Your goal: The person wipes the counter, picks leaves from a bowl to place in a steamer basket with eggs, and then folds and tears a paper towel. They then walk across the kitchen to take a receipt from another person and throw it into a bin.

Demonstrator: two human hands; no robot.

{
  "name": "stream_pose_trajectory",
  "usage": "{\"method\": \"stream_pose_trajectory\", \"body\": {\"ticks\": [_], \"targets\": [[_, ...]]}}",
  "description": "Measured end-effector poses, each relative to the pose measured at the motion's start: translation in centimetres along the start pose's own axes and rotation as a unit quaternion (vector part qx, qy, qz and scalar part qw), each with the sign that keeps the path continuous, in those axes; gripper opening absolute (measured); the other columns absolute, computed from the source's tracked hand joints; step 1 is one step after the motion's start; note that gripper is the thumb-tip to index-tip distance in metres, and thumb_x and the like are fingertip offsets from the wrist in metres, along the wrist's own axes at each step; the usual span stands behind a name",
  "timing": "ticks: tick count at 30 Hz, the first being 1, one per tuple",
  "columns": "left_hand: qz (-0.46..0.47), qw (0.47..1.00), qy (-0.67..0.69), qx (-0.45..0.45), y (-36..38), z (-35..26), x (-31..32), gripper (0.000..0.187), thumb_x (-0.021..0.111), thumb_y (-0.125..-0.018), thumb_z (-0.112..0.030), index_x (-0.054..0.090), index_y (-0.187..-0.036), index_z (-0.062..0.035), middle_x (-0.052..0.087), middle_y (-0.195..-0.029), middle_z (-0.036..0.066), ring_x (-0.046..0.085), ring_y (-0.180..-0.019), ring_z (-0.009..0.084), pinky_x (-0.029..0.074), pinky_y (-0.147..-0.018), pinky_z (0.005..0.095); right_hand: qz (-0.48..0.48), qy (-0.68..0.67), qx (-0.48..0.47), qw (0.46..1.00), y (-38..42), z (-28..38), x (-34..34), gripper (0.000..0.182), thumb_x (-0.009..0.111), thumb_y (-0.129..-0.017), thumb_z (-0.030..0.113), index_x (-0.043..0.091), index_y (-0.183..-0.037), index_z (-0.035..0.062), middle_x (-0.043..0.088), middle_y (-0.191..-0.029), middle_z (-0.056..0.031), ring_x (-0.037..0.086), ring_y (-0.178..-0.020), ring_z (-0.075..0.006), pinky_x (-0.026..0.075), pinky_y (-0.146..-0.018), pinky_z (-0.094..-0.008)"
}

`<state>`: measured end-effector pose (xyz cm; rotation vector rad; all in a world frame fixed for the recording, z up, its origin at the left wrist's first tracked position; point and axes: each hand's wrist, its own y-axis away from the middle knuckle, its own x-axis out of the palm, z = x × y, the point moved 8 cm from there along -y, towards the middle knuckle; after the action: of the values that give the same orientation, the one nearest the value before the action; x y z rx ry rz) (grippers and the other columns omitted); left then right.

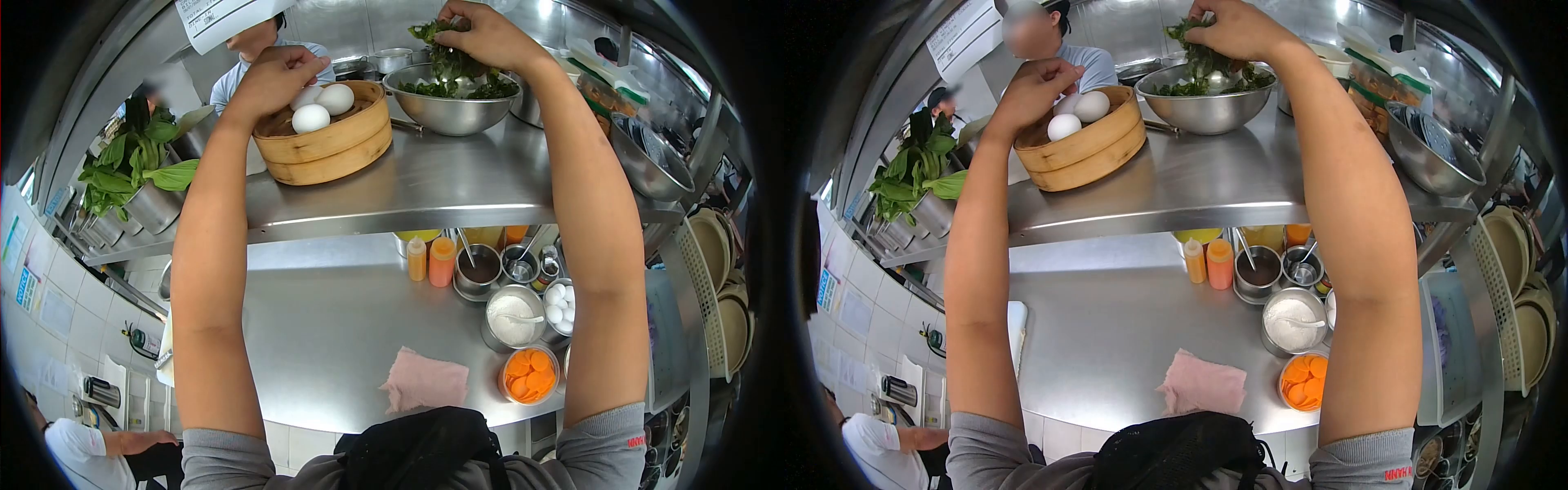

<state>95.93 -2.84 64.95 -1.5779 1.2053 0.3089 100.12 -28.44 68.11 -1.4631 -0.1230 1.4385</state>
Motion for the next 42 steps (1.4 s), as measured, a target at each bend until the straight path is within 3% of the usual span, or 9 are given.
{"method": "stream_pose_trajectory", "body": {"ticks": [2,4,7,11,14,26,36,39,42], "targets": [[-0.002,1.0,-0.003,0.0,0.0,-0.1,-0.1,0.04,0.064,-0.089,-0.041,0.066,-0.076,-0.0037,0.061,-0.071,0.0,0.052,-0.067,0.008,0.042,-0.064,0.0242,-0.004,0.006,0.011,1.0,0.7,2.3,-0.9,0.031,0.068,-0.079,0.023,0.063,-0.099,0.0006,0.067,-0.092,-0.0196,0.065,-0.088,-0.0296,0.051,-0.077,-0.037],[-0.001,1.0,0.0,-0.001,0.0,0.0,0.0,0.04,0.064,-0.088,-0.041,0.066,-0.076,-0.0038,0.061,-0.071,0.0,0.052,-0.067,0.0082,0.042,-0.065,0.0243,0.081,-0.112,0.254,0.957,2.3,2.2,-0.1,0.032,0.069,-0.078,0.025,0.064,-0.099,0.001,0.068,-0.092,-0.0186,0.065,-0.09,-0.029,0.051,-0.078,-0.0374],[0.003,1.0,-0.004,-0.005,0.0,-0.2,-0.1,0.039,0.064,-0.088,-0.042,0.066,-0.077,-0.0039,0.061,-0.072,0.0,0.052,-0.068,0.0084,0.042,-0.065,0.0245,0.154,0.076,0.037,0.984,1.5,0.4,1.6,0.063,0.072,-0.072,0.039,0.053,-0.129,0.0169,0.063,-0.117,-0.0144,0.059,-0.109,-0.0272,0.046,-0.092,-0.0374],[-0.002,1.0,-0.006,0.008,0.0,-0.2,-0.1,0.039,0.064,-0.088,-0.042,0.066,-0.081,-0.0039,0.063,-0.073,0.001,0.054,-0.069,0.0084,0.043,-0.065,0.0244,0.296,0.09,0.04,0.95,2.7,-0.5,4.6,0.085,0.075,-0.064,0.047,0.042,-0.141,0.0286,0.056,-0.131,-0.0141,0.055,-0.119,-0.03,0.044,-0.098,-0.0399],[0.006,1.0,0.002,0.005,-0.2,0.1,0.1,0.039,0.064,-0.088,-0.042,0.065,-0.083,-0.0037,0.064,-0.074,0.001,0.055,-0.069,0.0087,0.044,-0.065,0.0244,0.346,0.08,0.016,0.935,3.1,0.6,5.3,0.089,0.074,-0.065,0.05,0.042,-0.142,0.0205,0.054,-0.133,-0.0135,0.053,-0.119,-0.0319,0.043,-0.098,-0.0415],[0.003,1.0,-0.006,0.009,-0.2,0.2,0.0,0.036,0.064,-0.089,-0.038,0.065,-0.083,-0.0028,0.064,-0.075,0.002,0.054,-0.068,0.0088,0.042,-0.063,0.0239,0.298,0.101,0.003,0.949,2.3,0.8,5.1,0.054,0.073,-0.065,0.026,0.059,-0.116,0.0165,0.062,-0.113,-0.0086,0.059,-0.101,-0.0253,0.047,-0.086,-0.0366],[0.006,1.0,0.002,0.003,-0.4,0.7,0.1,0.035,0.063,-0.089,-0.037,0.065,-0.082,-0.0025,0.064,-0.074,0.002,0.053,-0.067,0.0087,0.042,-0.062,0.024,0.192,0.061,-0.015,0.979,0.7,0.0,2.7,0.048,0.073,-0.068,0.03,0.061,-0.111,0.0125,0.064,-0.102,-0.0073,0.06,-0.091,-0.022,0.048,-0.082,-0.0347],[0.0,1.0,-0.016,0.011,-0.4,0.6,-0.1,0.042,0.064,-0.087,-0.042,0.068,-0.085,-0.0004,0.063,-0.069,0.004,0.057,-0.065,0.0118,0.045,-0.064,0.0269,0.125,0.04,-0.04,0.991,1.4,2.5,0.7,0.035,0.07,-0.077,0.027,0.065,-0.099,0.0013,0.068,-0.093,-0.0178,0.066,-0.088,-0.0274,0.051,-0.077,-0.0371],[0.005,1.0,-0.003,0.013,-0.3,0.4,0.1,0.035,0.064,-0.089,-0.037,0.065,-0.08,-0.0026,0.063,-0.073,0.002,0.052,-0.066,0.009,0.041,-0.062,0.0243,0.128,-0.006,0.075,0.989,1.0,0.6,1.2,0.035,0.071,-0.076,0.028,0.067,-0.099,0.002,0.069,-0.094,-0.018,0.067,-0.086,-0.0262,0.051,-0.076,-0.0368]]}}
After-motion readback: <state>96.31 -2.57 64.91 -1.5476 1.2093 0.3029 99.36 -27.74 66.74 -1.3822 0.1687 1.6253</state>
